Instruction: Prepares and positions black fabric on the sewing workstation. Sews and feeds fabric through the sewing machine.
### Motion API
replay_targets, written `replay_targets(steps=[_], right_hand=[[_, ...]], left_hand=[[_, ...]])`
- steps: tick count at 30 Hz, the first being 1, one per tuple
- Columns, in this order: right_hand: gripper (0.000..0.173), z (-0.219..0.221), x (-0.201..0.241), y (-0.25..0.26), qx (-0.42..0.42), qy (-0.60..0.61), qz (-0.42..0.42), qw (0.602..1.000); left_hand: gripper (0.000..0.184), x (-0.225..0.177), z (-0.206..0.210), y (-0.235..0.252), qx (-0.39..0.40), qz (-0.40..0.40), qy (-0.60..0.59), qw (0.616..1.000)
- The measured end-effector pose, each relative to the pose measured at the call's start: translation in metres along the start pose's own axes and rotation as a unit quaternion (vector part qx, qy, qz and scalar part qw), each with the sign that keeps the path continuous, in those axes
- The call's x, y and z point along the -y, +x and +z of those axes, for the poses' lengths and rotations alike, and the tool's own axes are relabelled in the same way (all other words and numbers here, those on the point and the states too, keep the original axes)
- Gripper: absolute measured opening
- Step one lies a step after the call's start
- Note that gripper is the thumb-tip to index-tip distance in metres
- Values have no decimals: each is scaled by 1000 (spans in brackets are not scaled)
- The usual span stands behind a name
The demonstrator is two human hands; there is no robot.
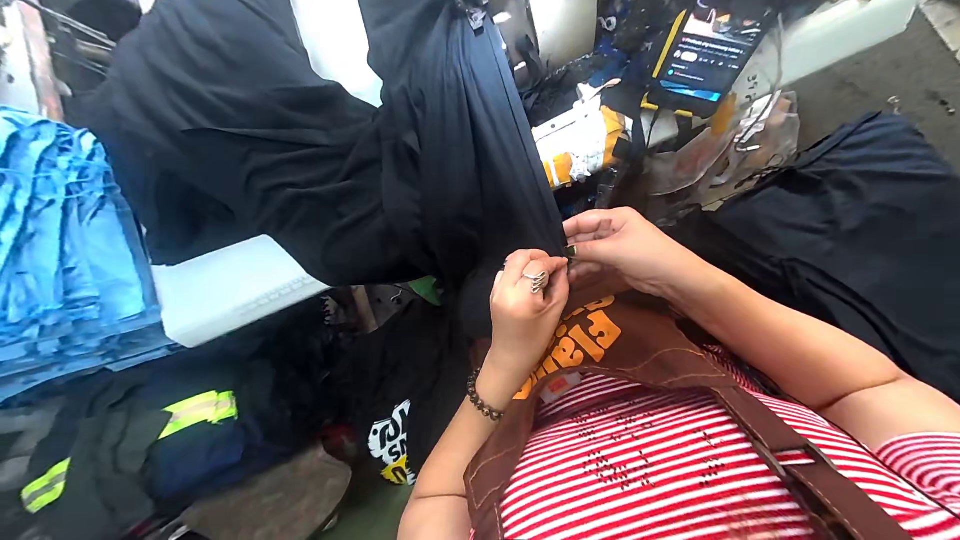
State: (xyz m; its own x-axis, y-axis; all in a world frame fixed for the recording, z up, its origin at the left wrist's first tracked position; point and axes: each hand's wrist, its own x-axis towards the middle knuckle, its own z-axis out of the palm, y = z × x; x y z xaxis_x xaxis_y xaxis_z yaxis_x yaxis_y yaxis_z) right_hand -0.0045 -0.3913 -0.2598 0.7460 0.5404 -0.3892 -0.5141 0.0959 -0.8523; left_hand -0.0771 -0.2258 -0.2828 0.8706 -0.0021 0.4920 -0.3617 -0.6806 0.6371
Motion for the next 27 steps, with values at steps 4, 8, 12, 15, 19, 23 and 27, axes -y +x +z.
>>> replay_targets(steps=[4, 8, 12, 15, 19, 23, 27], right_hand=[[27, 0, -3, 1, -8, 4, 8, 1000], [24, 0, 0, 5, -17, -37, 24, 999], [22, -5, 1, 14, 0, -93, -11, 996], [15, -11, -5, 20, 3, -114, -44, 992], [16, -14, -3, 15, 10, -109, -39, 993], [22, -20, -5, 11, 10, -98, -40, 994], [27, -19, -2, 7, 28, -86, -49, 995]], left_hand=[[6, 2, 3, -2, 12, 36, 55, 998], [6, 6, 5, -1, 29, 72, 97, 992], [7, 10, 12, 3, 30, 121, 116, 985], [8, 12, 14, 4, 30, 131, 104, 985], [10, 19, 10, 2, 22, 112, 56, 992], [19, 28, 2, -1, -1, 90, 39, 995], [52, 35, 2, -3, -10, 97, 37, 995]])
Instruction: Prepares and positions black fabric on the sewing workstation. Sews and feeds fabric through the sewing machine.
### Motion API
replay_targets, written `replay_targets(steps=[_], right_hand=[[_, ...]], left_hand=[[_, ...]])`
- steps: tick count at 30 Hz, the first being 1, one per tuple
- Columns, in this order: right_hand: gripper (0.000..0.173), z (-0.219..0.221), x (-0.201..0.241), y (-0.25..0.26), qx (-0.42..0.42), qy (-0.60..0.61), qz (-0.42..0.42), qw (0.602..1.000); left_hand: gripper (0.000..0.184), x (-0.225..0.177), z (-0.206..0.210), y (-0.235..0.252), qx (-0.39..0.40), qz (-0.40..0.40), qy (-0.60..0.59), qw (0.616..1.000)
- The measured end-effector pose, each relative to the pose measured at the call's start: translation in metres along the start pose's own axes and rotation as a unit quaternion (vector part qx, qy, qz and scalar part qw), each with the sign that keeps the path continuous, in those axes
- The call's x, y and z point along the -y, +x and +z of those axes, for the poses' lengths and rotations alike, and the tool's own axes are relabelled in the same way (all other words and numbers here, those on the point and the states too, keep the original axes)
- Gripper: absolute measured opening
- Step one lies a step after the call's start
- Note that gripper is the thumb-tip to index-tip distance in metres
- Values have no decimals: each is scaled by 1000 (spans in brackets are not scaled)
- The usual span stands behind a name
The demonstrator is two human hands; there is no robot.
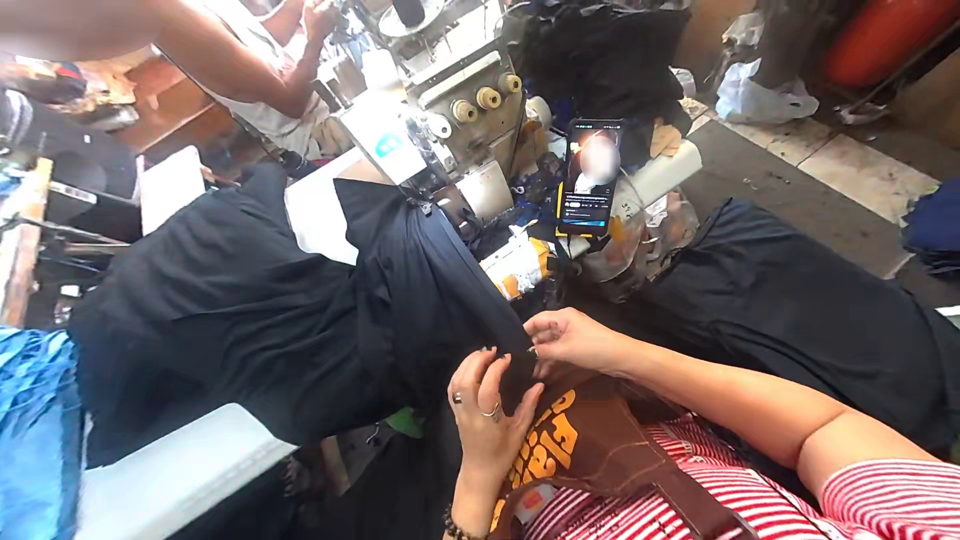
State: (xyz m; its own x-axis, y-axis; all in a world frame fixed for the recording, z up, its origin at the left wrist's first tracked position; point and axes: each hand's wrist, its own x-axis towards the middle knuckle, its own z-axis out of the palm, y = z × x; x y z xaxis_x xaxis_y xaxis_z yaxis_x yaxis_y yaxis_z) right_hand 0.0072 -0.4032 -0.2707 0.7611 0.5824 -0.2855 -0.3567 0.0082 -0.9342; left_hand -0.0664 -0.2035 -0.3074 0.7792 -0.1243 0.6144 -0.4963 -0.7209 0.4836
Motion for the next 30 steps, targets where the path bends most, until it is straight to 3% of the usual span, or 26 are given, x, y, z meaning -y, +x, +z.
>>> replay_targets(steps=[2, 4, 6, 9, 13, 16, 24, 30], right_hand=[[26, 5, 8, -4, 13, 26, -2, 1000], [25, 9, 18, -9, 33, 78, -7, 996], [24, 11, 26, -15, 40, 120, -22, 992], [24, 10, 25, -16, 23, 113, -32, 993], [24, 4, 4, -10, 11, 112, 16, 993], [24, 3, 3, 0, 3, 96, 17, 995], [17, -8, 26, 62, -41, 78, -50, 995], [47, -11, 48, 113, -67, 51, -142, 986]], left_hand=[[70, 2, 5, 3, 8, 8, 11, 1000], [75, 7, 15, 7, -4, 17, 25, 1000], [58, 19, 22, 12, -53, 26, 65, 996], [23, 33, -2, 16, -104, 65, 146, 982], [22, 19, -34, 7, 11, 169, 162, 972], [23, 24, -38, 5, 68, 169, 161, 970], [23, 59, -28, 67, 53, 148, 198, 968], [22, 96, -34, 119, 42, 171, 208, 962]])
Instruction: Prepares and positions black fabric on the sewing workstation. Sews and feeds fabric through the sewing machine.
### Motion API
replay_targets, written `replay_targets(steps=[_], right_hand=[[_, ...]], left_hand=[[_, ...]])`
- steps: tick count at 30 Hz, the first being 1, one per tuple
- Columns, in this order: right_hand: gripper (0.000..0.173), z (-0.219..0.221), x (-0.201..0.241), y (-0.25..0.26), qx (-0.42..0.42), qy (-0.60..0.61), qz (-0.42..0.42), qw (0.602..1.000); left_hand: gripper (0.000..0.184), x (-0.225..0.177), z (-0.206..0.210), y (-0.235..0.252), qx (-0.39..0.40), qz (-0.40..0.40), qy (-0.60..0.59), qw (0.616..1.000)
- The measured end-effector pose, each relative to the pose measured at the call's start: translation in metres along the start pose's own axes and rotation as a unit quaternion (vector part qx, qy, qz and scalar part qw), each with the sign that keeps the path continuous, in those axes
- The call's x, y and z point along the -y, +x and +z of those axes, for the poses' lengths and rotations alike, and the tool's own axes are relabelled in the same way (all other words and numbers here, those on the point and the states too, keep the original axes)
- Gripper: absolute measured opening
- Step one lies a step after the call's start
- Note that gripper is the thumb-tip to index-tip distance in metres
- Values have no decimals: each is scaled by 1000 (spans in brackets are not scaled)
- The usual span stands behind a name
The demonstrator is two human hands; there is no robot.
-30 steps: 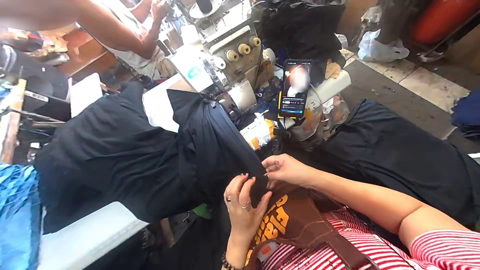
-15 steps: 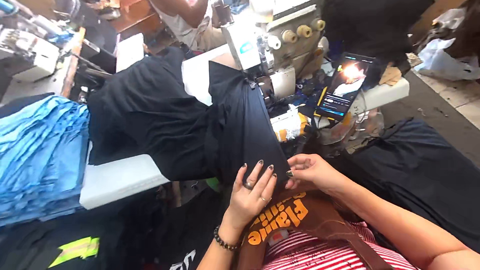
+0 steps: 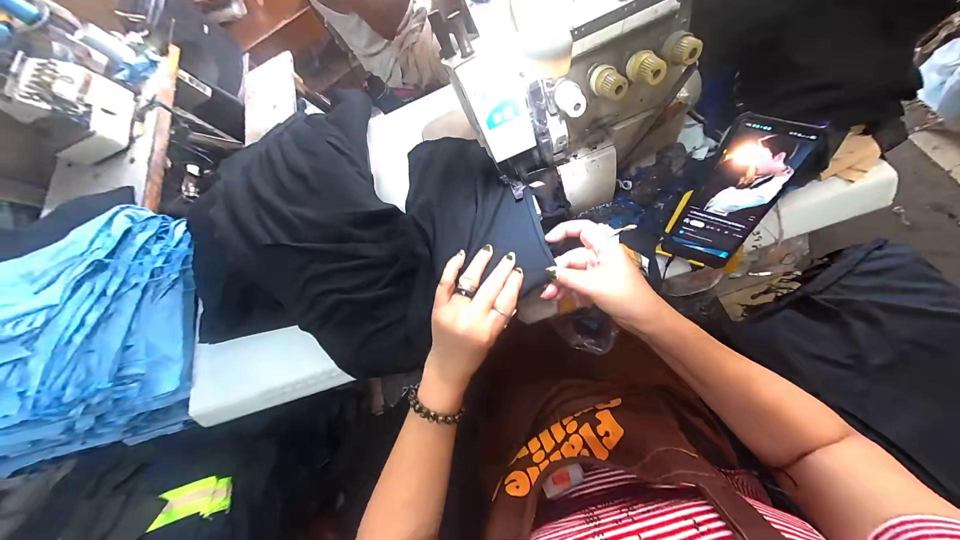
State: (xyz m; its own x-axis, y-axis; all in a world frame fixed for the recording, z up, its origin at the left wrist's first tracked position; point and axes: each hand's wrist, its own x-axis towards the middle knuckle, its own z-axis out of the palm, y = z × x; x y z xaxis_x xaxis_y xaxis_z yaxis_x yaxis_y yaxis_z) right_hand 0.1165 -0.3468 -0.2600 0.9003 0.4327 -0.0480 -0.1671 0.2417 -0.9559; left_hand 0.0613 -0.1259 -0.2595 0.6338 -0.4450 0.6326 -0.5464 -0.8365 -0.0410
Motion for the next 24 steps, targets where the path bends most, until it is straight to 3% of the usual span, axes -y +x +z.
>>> replay_targets(steps=[4, 6, 7, 10, 12, 15, 24], right_hand=[[28, -4, 7, 32, -14, -137, -97, 986], [20, -6, 6, 45, -43, -253, -171, 951], [22, -7, 3, 48, -57, -327, -217, 918], [29, -8, -12, 48, -98, -527, -348, 769], [35, -10, -26, 45, -112, -560, -390, 723], [39, -13, -37, 44, -129, -569, -402, 705], [41, -18, -55, 44, -136, -566, -397, 710]], left_hand=[[27, 33, 7, 30, 20, -1, -20, 1000], [28, 49, 9, 47, 63, 2, -28, 998], [28, 56, 9, 55, 83, 2, -38, 996], [31, 82, 12, 72, 109, 18, -48, 993], [33, 95, 14, 75, 121, 27, -62, 990], [34, 102, 16, 74, 128, 29, -75, 988], [33, 93, 12, 75, 144, 22, -49, 988]])
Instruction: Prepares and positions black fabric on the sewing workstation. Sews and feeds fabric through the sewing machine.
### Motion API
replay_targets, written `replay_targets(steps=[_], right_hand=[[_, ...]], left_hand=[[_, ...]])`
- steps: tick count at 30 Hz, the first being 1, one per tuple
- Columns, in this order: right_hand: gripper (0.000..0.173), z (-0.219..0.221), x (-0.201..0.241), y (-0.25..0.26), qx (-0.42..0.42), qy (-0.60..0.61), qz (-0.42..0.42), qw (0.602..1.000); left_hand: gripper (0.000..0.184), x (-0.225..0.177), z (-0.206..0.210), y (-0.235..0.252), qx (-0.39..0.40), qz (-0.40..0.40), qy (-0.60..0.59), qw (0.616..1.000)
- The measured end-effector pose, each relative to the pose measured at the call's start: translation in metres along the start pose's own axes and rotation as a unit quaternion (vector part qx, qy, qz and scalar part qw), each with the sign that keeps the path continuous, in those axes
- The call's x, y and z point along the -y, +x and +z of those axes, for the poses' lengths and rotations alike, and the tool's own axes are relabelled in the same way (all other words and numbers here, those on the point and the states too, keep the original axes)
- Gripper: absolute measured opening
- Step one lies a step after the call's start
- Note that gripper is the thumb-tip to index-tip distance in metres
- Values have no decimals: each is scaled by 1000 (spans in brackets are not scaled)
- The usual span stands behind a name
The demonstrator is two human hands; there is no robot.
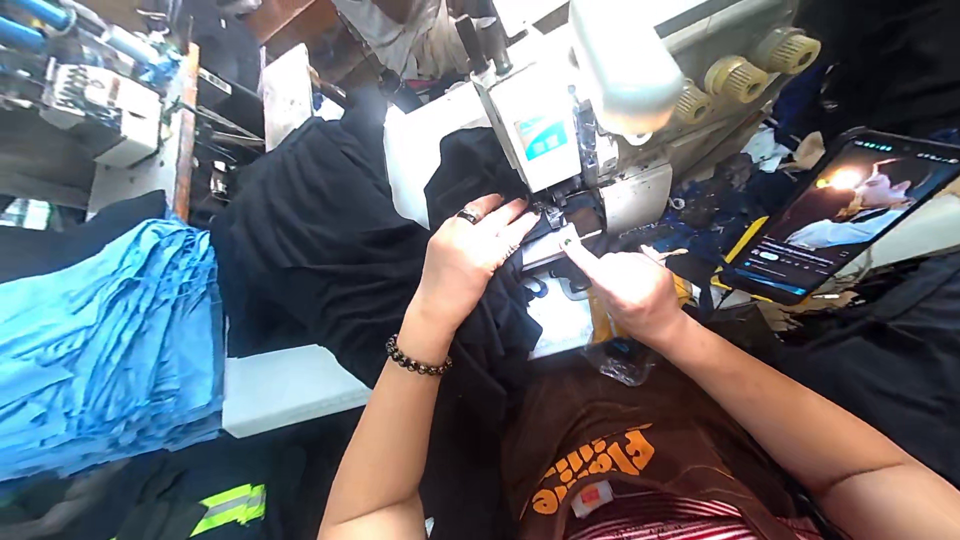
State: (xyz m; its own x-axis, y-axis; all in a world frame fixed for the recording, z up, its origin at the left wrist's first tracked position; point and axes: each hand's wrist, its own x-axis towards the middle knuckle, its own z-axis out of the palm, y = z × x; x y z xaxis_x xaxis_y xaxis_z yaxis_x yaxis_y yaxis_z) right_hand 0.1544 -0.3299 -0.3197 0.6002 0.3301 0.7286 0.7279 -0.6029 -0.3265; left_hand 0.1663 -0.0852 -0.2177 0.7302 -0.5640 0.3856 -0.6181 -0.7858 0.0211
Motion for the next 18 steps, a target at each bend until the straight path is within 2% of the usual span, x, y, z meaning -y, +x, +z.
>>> replay_targets(steps=[2, 5, 7, 9, 13, 15, 18], right_hand=[[40, 2, -1, -1, -4, 7, 1, 1000], [40, 2, 0, 0, -5, -1, 3, 1000], [41, -3, 2, 2, 0, -12, 8, 1000], [40, -10, 4, 8, 14, -6, 17, 1000], [26, -16, 21, 35, -16, 93, 13, 995], [31, -11, 35, 50, 1, 176, 11, 984], [45, -7, 49, 62, 91, 250, 14, 964]], left_hand=[[33, 9, 3, 8, 1, -18, 13, 1000], [36, 49, 10, 20, 10, -63, 10, 998], [37, 77, 12, 14, 2, -106, 34, 994], [35, 83, 8, -5, -39, -156, 76, 984], [36, 26, -20, -52, -134, -217, 119, 959], [37, -13, -30, -65, -189, -219, 126, 949], [36, -70, -35, -73, -239, -213, 108, 941]])
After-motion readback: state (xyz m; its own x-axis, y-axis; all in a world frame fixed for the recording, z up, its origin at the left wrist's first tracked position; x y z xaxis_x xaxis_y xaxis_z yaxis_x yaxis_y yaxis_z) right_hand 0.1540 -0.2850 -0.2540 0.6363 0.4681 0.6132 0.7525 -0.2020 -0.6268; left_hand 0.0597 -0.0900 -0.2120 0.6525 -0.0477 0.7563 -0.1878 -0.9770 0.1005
